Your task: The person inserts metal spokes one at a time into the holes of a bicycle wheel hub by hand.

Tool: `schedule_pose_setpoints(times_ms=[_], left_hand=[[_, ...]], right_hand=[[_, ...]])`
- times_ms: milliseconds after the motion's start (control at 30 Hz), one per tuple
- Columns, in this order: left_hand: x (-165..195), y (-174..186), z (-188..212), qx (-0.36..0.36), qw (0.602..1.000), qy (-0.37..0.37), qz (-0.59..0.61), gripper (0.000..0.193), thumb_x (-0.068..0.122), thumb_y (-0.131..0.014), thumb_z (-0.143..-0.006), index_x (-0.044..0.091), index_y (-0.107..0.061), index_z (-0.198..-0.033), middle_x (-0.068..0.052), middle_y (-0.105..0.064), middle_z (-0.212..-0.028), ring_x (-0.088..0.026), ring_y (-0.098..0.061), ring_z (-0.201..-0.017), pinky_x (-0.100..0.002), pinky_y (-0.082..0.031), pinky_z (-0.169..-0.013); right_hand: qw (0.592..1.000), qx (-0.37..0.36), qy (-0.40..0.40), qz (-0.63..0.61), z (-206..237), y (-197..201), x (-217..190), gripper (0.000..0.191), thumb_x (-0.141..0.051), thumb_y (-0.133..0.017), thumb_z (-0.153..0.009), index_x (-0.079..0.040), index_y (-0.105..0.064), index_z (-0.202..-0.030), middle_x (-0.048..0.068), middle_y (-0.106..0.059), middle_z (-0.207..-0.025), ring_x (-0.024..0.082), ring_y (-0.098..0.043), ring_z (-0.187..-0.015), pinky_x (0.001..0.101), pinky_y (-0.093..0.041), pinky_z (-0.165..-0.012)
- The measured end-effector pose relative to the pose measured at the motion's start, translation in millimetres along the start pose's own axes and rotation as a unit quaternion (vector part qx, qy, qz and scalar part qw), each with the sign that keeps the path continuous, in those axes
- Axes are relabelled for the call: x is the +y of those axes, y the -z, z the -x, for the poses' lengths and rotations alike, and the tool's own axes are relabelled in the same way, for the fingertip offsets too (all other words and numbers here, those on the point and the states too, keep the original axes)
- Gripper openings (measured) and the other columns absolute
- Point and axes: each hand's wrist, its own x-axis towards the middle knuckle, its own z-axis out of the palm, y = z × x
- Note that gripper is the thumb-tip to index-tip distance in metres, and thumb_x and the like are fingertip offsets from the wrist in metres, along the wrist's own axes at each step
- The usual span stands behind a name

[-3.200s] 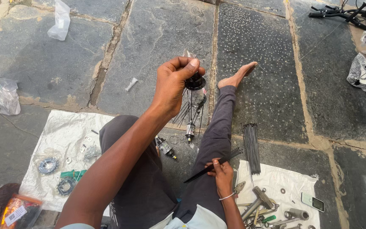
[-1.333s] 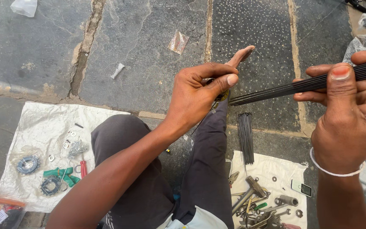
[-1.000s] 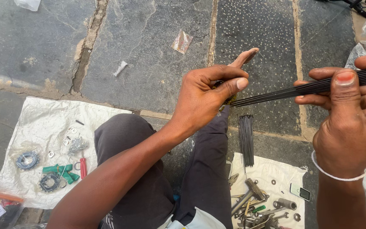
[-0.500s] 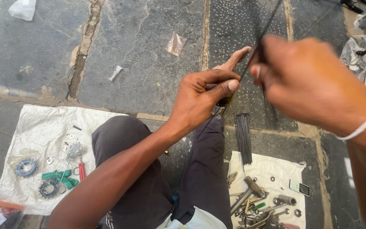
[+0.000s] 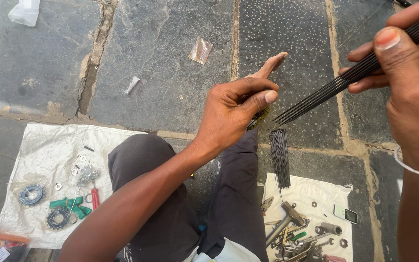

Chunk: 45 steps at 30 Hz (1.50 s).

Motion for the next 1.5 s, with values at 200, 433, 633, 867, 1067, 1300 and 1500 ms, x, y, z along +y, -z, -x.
schedule_pose_setpoints(times_ms=[200, 433, 633, 867, 1067, 1300, 1500], left_hand=[[3.7, -1.5, -0.2, 0.001, 1.000, 0.023, 0.009, 0.016, 0.022, -0.075, -0.096, 0.014, -0.078, -0.109, -0.004, -0.080, -0.096, -0.012, -0.077, -0.090, -0.032, -0.066, -0.080], [8.5, 0.2, 1.0, -0.009, 0.999, 0.005, -0.044, 0.016, 0.021, -0.076, -0.095, 0.012, -0.079, -0.108, -0.004, -0.079, -0.096, -0.011, -0.075, -0.088, -0.032, -0.063, -0.078], [6.5, -1.7, 0.5, -0.014, 1.000, 0.021, -0.013, 0.015, 0.021, -0.075, -0.095, 0.013, -0.079, -0.108, -0.003, -0.079, -0.096, -0.011, -0.075, -0.089, -0.033, -0.064, -0.079], [1.9, -3.9, 0.3, 0.000, 0.998, 0.059, -0.012, 0.018, 0.023, -0.072, -0.097, 0.015, -0.078, -0.111, -0.001, -0.080, -0.095, -0.008, -0.073, -0.084, -0.030, -0.065, -0.074], [2.1, -2.5, -1.3, 0.003, 0.998, 0.069, -0.012, 0.020, 0.026, -0.070, -0.098, 0.016, -0.078, -0.112, -0.001, -0.079, -0.091, -0.008, -0.072, -0.079, -0.029, -0.062, -0.069], [4.2, -2.4, 1.3, -0.001, 1.000, 0.031, -0.003, 0.018, 0.025, -0.070, -0.100, 0.015, -0.078, -0.113, -0.002, -0.079, -0.097, -0.009, -0.073, -0.086, -0.030, -0.063, -0.074], [4.3, -2.3, 1.5, -0.012, 0.998, 0.066, -0.010, 0.019, 0.025, -0.069, -0.098, 0.015, -0.078, -0.112, -0.002, -0.080, -0.093, -0.010, -0.074, -0.082, -0.032, -0.063, -0.072]], right_hand=[[0.999, 0.026, -0.014, -0.017, -7.9, -12.6, -17.5, 0.014, -0.009, -0.050, -0.124, 0.005, -0.047, -0.125, 0.017, -0.067, -0.097, 0.023, -0.076, -0.093, 0.0268, -0.065, -0.076], [1.000, 0.011, 0.012, -0.022, -15.2, -19.8, -18.1, 0.011, -0.004, -0.054, -0.121, 0.006, -0.049, -0.122, 0.017, -0.065, -0.100, 0.024, -0.076, -0.096, 0.0268, -0.062, -0.076], [0.999, -0.032, 0.015, -0.005, -31.3, -23.8, -37.8, 0.010, -0.002, -0.056, -0.112, 0.007, -0.053, -0.115, 0.016, -0.066, -0.097, 0.022, -0.074, -0.090, 0.0278, -0.064, -0.071], [0.951, -0.192, -0.031, 0.240, -30.9, -12.3, -36.0, 0.012, -0.010, -0.061, -0.105, 0.001, -0.062, -0.108, 0.015, -0.073, -0.080, 0.027, -0.075, -0.065, 0.0360, -0.059, -0.055], [0.999, 0.024, 0.014, -0.035, -15.1, -10.3, -14.1, 0.013, -0.008, -0.051, -0.123, 0.004, -0.051, -0.126, 0.015, -0.068, -0.100, 0.022, -0.077, -0.098, 0.0273, -0.066, -0.075], [0.997, 0.036, 0.047, -0.046, -10.7, -23.3, -10.8, 0.008, -0.001, -0.053, -0.122, 0.005, -0.048, -0.123, 0.015, -0.067, -0.097, 0.020, -0.077, -0.093, 0.0254, -0.067, -0.075], [0.994, 0.004, 0.104, -0.022, -18.8, -29.7, -13.7, 0.006, 0.009, -0.053, -0.120, 0.010, -0.048, -0.118, 0.019, -0.066, -0.098, 0.023, -0.076, -0.096, 0.0271, -0.064, -0.075]])
